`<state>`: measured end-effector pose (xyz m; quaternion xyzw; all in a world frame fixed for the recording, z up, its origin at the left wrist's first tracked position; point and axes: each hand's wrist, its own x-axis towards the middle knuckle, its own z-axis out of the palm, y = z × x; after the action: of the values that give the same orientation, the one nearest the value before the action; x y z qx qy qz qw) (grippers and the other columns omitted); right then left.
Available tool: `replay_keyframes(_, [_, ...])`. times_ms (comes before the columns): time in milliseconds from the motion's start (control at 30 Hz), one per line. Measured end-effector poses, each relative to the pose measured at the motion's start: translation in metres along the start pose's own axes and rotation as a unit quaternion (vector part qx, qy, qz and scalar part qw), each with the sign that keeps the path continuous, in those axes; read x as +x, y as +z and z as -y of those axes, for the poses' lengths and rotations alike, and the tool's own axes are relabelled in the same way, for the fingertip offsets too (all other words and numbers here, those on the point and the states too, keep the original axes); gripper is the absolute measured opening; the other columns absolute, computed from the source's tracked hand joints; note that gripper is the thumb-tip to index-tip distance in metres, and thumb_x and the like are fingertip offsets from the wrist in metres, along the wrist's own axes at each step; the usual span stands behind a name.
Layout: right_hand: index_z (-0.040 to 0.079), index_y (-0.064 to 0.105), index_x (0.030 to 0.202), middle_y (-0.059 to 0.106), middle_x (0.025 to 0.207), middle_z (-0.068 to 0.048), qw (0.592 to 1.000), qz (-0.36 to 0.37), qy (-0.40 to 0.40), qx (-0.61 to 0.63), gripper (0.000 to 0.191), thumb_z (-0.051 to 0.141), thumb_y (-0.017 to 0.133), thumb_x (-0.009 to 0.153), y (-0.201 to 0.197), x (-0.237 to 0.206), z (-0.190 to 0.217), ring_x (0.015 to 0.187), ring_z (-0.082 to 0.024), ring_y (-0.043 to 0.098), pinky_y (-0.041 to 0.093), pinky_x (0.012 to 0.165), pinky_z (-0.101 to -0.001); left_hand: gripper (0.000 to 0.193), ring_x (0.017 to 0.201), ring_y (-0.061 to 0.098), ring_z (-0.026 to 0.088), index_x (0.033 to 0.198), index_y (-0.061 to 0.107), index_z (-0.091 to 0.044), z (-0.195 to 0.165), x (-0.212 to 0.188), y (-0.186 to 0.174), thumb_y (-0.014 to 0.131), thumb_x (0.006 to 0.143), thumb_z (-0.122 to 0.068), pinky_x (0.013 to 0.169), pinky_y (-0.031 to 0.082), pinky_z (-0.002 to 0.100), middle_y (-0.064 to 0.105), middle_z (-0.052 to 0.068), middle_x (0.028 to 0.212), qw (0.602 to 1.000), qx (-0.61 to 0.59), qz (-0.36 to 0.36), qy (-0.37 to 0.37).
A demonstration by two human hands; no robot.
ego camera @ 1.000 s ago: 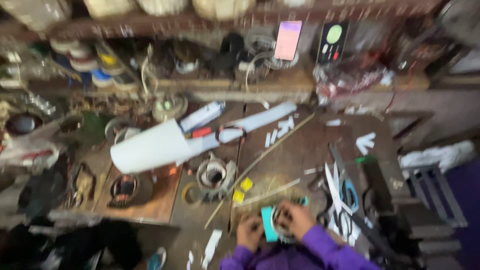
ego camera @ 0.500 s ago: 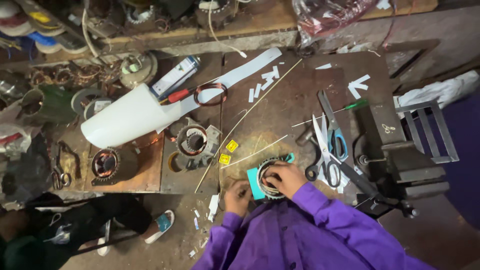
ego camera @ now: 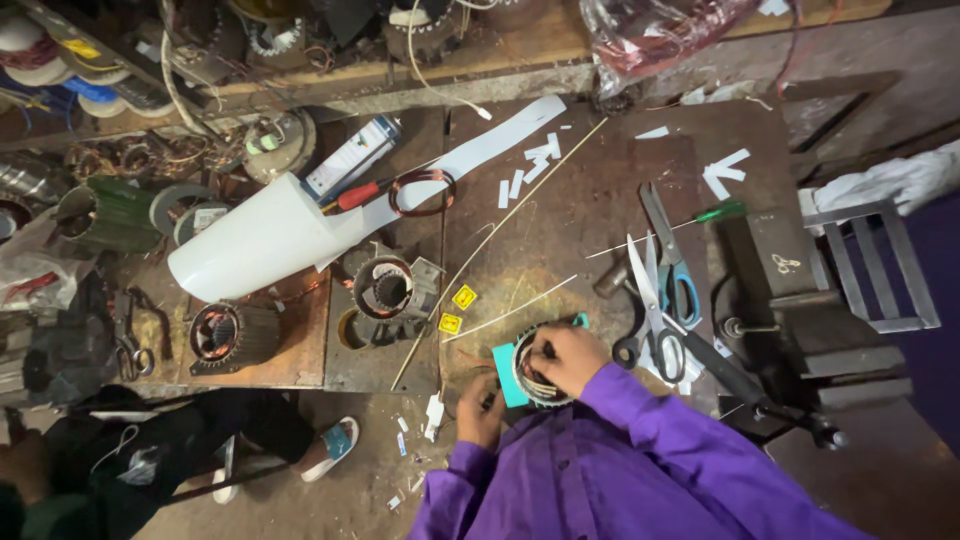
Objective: The person winds copper wire around a stator core, using a wooden stick to press the wire into slots. They repeatedly insert the wire, adjust its position, and use the stick to compact the winding.
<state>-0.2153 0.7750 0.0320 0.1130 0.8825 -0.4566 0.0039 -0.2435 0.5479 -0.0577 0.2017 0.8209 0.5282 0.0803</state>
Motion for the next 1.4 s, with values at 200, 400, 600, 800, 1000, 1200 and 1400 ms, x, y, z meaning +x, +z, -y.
replay_keyframes(200, [0.013, 0.073, 0.084, 0.077, 0.083, -0.01, 0.999, 0.036, 0.03, -0.001, 0.018, 0.028, 0.078, 0.076, -0.001, 0.001, -0.001, 0.079, -0.03, 0.075, 0.058, 0.071, -0.0406, 0.03, 0.067, 0.062, 0.014, 0.116, 0.067, -0.006, -0.004, 0.009, -0.005, 0.073, 0.086, -0.003, 0.064, 0.052, 0.03, 0.069, 0.01, 0.083, 0.99, 0.035, 0.058, -0.126])
replay_keyframes(400, [0.013, 0.071, 0.083, 0.075, 0.083, -0.008, 0.998, 0.045, 0.033, -0.009, 0.016, 0.026, 0.078, 0.077, -0.003, -0.001, 0.005, 0.08, -0.028, 0.074, 0.058, 0.07, -0.0412, 0.026, 0.084, 0.068, 0.009, 0.116, 0.066, 0.001, -0.005, 0.01, -0.006, 0.068, 0.09, 0.001, 0.072, 0.055, 0.027, 0.076, 0.005, 0.098, 0.983, -0.153, 0.055, -0.089])
replay_keyframes(600, [0.014, 0.071, 0.084, 0.073, 0.087, -0.006, 0.998, 0.047, 0.012, -0.049, 0.015, 0.025, 0.079, 0.077, -0.004, -0.005, 0.015, 0.082, -0.029, 0.073, 0.056, 0.07, -0.0426, 0.024, 0.086, 0.071, 0.008, 0.114, 0.072, 0.0, 0.0, 0.0, -0.007, 0.07, 0.09, 0.002, 0.076, 0.057, 0.025, 0.078, 0.005, 0.097, 0.989, -0.12, 0.053, -0.073])
replay_keyframes(800, [0.015, 0.073, 0.084, 0.073, 0.09, -0.006, 0.996, 0.066, 0.014, -0.057, 0.014, 0.025, 0.079, 0.077, -0.004, 0.001, 0.016, 0.084, -0.029, 0.072, 0.056, 0.072, -0.0422, 0.023, 0.068, 0.06, 0.005, 0.114, 0.074, -0.001, 0.003, 0.005, -0.007, 0.07, 0.091, -0.001, 0.057, 0.047, 0.023, 0.076, 0.001, 0.089, 0.962, -0.174, 0.08, -0.194])
replay_keyframes(1000, [0.014, 0.074, 0.085, 0.073, 0.092, -0.006, 0.997, 0.07, -0.003, -0.036, 0.01, 0.019, 0.078, 0.077, 0.0, 0.002, 0.009, 0.086, -0.029, 0.072, 0.055, 0.073, -0.0418, 0.023, 0.069, 0.06, 0.004, 0.115, 0.074, -0.002, -0.001, 0.006, -0.01, 0.071, 0.092, -0.005, 0.058, 0.048, 0.022, 0.074, -0.002, 0.089, 0.957, -0.208, 0.095, -0.181])
replay_keyframes(1200, [0.012, 0.071, 0.086, 0.07, 0.093, -0.006, 0.997, 0.061, -0.012, -0.049, 0.011, 0.016, 0.077, 0.077, 0.001, 0.002, 0.009, 0.086, -0.029, 0.071, 0.054, 0.073, -0.0422, 0.02, 0.06, 0.058, 0.008, 0.11, 0.076, 0.0, 0.001, 0.01, -0.011, 0.069, 0.096, -0.012, 0.057, 0.046, 0.024, 0.066, 0.002, 0.072, 0.943, -0.227, 0.112, -0.216])
replay_keyframes(1400, [0.012, 0.071, 0.087, 0.067, 0.093, -0.004, 0.997, 0.049, -0.012, -0.059, 0.01, 0.014, 0.076, 0.078, 0.0, -0.004, 0.021, 0.087, -0.028, 0.07, 0.054, 0.072, -0.0419, 0.021, 0.059, 0.057, 0.007, 0.103, 0.076, 0.0, 0.004, 0.019, -0.013, 0.065, 0.099, -0.017, 0.056, 0.043, 0.024, 0.069, 0.0, 0.073, 0.924, -0.261, 0.123, -0.25])
